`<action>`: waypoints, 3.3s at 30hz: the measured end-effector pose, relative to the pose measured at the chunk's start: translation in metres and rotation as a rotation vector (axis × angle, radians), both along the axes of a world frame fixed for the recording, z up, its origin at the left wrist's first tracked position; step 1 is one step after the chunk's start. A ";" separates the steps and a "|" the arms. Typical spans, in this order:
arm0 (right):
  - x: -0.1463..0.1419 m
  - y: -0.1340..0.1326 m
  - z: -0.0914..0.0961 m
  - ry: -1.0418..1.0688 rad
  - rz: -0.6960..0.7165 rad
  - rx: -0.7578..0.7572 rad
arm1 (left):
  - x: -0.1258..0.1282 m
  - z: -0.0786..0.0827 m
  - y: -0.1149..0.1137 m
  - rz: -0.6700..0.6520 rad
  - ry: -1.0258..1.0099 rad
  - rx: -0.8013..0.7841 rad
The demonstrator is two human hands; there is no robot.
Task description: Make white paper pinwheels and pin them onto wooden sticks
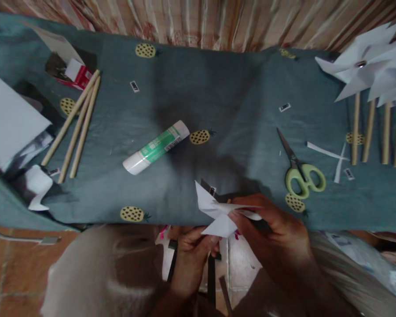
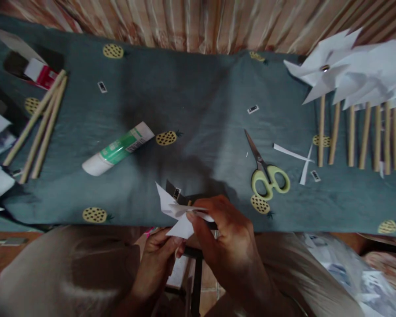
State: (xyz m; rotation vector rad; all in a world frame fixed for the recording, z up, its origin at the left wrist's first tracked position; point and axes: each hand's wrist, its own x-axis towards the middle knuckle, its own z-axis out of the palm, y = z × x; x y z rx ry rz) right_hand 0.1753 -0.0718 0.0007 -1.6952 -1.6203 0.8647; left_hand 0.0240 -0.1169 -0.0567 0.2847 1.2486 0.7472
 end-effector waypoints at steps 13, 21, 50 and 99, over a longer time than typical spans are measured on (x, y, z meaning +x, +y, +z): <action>0.000 0.027 0.009 -0.015 0.025 -0.287 | 0.004 0.014 0.010 0.075 -0.050 -0.048; 0.006 0.046 0.014 -0.152 0.131 -0.380 | 0.006 0.019 0.011 0.168 -0.118 -0.004; -0.008 0.083 0.036 -0.476 0.344 -0.485 | 0.005 0.027 0.013 0.194 -0.232 0.046; 0.049 0.106 0.024 0.862 -0.381 0.007 | 0.044 0.057 0.114 -0.146 -0.024 0.479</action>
